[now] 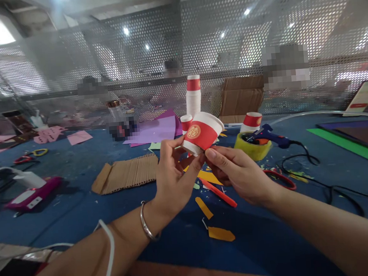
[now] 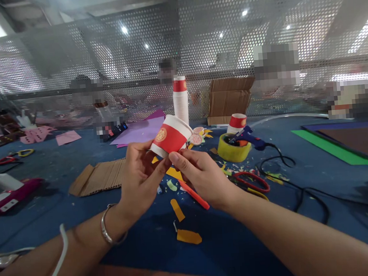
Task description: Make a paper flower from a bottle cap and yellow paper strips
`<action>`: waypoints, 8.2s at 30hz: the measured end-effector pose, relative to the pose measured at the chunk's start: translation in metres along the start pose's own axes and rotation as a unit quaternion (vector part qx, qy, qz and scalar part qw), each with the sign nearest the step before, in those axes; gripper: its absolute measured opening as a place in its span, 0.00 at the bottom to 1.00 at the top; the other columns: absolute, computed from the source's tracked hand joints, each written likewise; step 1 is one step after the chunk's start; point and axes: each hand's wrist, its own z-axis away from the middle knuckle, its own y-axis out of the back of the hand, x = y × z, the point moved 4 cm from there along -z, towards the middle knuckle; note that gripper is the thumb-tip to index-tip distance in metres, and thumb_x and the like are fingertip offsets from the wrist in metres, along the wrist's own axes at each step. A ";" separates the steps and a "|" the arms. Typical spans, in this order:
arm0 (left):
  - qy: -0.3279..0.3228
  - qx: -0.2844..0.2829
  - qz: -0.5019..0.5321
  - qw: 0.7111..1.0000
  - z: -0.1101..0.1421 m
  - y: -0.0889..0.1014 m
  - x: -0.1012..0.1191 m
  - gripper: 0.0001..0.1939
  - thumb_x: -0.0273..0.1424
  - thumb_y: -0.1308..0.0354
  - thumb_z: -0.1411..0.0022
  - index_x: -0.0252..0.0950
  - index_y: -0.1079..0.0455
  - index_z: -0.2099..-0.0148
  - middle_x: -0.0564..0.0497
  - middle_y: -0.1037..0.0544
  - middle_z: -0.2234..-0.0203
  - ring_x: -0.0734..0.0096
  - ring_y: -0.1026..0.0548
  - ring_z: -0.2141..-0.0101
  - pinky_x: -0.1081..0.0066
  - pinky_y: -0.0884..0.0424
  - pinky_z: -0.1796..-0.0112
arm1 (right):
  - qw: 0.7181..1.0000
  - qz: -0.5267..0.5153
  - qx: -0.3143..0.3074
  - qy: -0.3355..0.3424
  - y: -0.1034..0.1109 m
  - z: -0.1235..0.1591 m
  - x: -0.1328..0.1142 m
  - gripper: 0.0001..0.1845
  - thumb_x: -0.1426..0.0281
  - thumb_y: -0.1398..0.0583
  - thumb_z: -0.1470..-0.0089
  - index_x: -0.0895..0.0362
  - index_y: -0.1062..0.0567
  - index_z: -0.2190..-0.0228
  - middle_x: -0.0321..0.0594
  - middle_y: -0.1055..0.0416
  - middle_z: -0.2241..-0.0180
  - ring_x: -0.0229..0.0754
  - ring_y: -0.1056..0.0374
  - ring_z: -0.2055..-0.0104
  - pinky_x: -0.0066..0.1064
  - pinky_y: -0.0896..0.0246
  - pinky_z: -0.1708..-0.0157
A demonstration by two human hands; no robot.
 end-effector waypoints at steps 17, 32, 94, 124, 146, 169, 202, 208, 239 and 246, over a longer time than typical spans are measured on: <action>-0.040 -0.061 -0.055 0.996 -0.012 0.008 0.004 0.21 0.29 0.33 0.39 0.40 0.36 0.47 0.46 0.27 0.54 0.64 0.24 0.53 0.62 0.19 0.55 | 0.999 0.033 0.001 0.004 0.002 0.001 -0.001 0.28 0.45 0.39 0.42 0.55 0.38 0.77 0.26 0.50 0.80 0.28 0.59 0.81 0.26 0.67 0.85; -0.030 -0.031 -0.031 0.999 -0.002 0.003 0.002 0.23 0.26 0.31 0.41 0.41 0.36 0.48 0.48 0.25 0.55 0.64 0.24 0.54 0.63 0.21 0.55 | 0.999 0.045 0.007 0.015 0.001 0.001 -0.002 0.28 0.46 0.41 0.41 0.54 0.38 0.77 0.26 0.50 0.80 0.30 0.58 0.80 0.27 0.66 0.84; -0.020 -0.046 -0.099 0.994 -0.008 0.010 0.005 0.19 0.31 0.33 0.38 0.40 0.33 0.46 0.42 0.24 0.49 0.59 0.23 0.50 0.56 0.21 0.49 | 0.996 -0.072 0.056 -0.025 -0.007 0.004 0.011 0.26 0.48 0.35 0.45 0.56 0.33 0.76 0.26 0.50 0.81 0.29 0.59 0.82 0.26 0.66 0.84; 0.099 0.020 0.055 0.993 -0.011 0.007 -0.006 0.17 0.35 0.30 0.41 0.37 0.31 0.53 0.47 0.18 0.58 0.68 0.18 0.58 0.68 0.19 0.56 | 0.999 -0.022 0.040 0.019 -0.005 0.002 0.006 0.26 0.49 0.40 0.39 0.55 0.35 0.78 0.25 0.52 0.83 0.29 0.60 0.82 0.26 0.66 0.85; -0.152 -0.063 -0.226 0.960 -0.005 0.010 0.010 0.22 0.24 0.35 0.38 0.40 0.34 0.43 0.42 0.27 0.43 0.55 0.28 0.41 0.54 0.23 0.44 | 0.998 0.014 0.043 0.049 -0.003 0.005 0.008 0.26 0.51 0.42 0.36 0.55 0.37 0.77 0.26 0.52 0.81 0.30 0.59 0.81 0.27 0.66 0.85; 0.015 -0.034 -0.057 0.998 -0.012 0.008 0.015 0.13 0.30 0.34 0.38 0.39 0.34 0.54 0.49 0.21 0.60 0.69 0.20 0.61 0.68 0.21 0.61 | 0.993 0.079 0.044 0.079 -0.003 0.006 0.005 0.25 0.51 0.44 0.35 0.54 0.36 0.77 0.28 0.49 0.80 0.32 0.56 0.81 0.30 0.60 0.83; -0.184 -0.066 -0.329 0.924 -0.005 0.010 0.026 0.18 0.27 0.34 0.40 0.43 0.35 0.49 0.48 0.25 0.54 0.61 0.24 0.54 0.58 0.23 0.52 | 0.988 0.107 0.062 0.098 -0.006 0.011 0.002 0.26 0.51 0.45 0.34 0.54 0.36 0.78 0.29 0.48 0.82 0.33 0.54 0.81 0.29 0.59 0.83; -0.246 -0.075 -0.407 0.877 -0.008 0.008 0.033 0.21 0.27 0.36 0.39 0.42 0.38 0.46 0.43 0.26 0.51 0.56 0.26 0.49 0.55 0.23 0.51 | 0.992 0.087 0.054 0.078 -0.005 0.010 0.007 0.24 0.51 0.45 0.34 0.54 0.34 0.76 0.28 0.50 0.81 0.32 0.56 0.81 0.28 0.61 0.84; 0.022 -0.033 -0.044 0.998 -0.009 0.006 0.015 0.12 0.30 0.35 0.36 0.38 0.32 0.53 0.49 0.21 0.60 0.69 0.20 0.59 0.67 0.20 0.57 | 0.987 0.095 0.048 0.117 -0.001 0.006 0.006 0.22 0.56 0.44 0.33 0.54 0.36 0.76 0.27 0.50 0.80 0.31 0.57 0.81 0.30 0.60 0.82; -0.073 -0.054 -0.150 0.984 -0.007 0.009 0.019 0.19 0.26 0.34 0.38 0.39 0.35 0.48 0.47 0.24 0.56 0.66 0.21 0.57 0.64 0.21 0.53 | 0.985 0.111 0.046 0.126 -0.002 0.008 0.004 0.23 0.56 0.44 0.33 0.54 0.37 0.77 0.27 0.48 0.81 0.31 0.55 0.81 0.29 0.59 0.83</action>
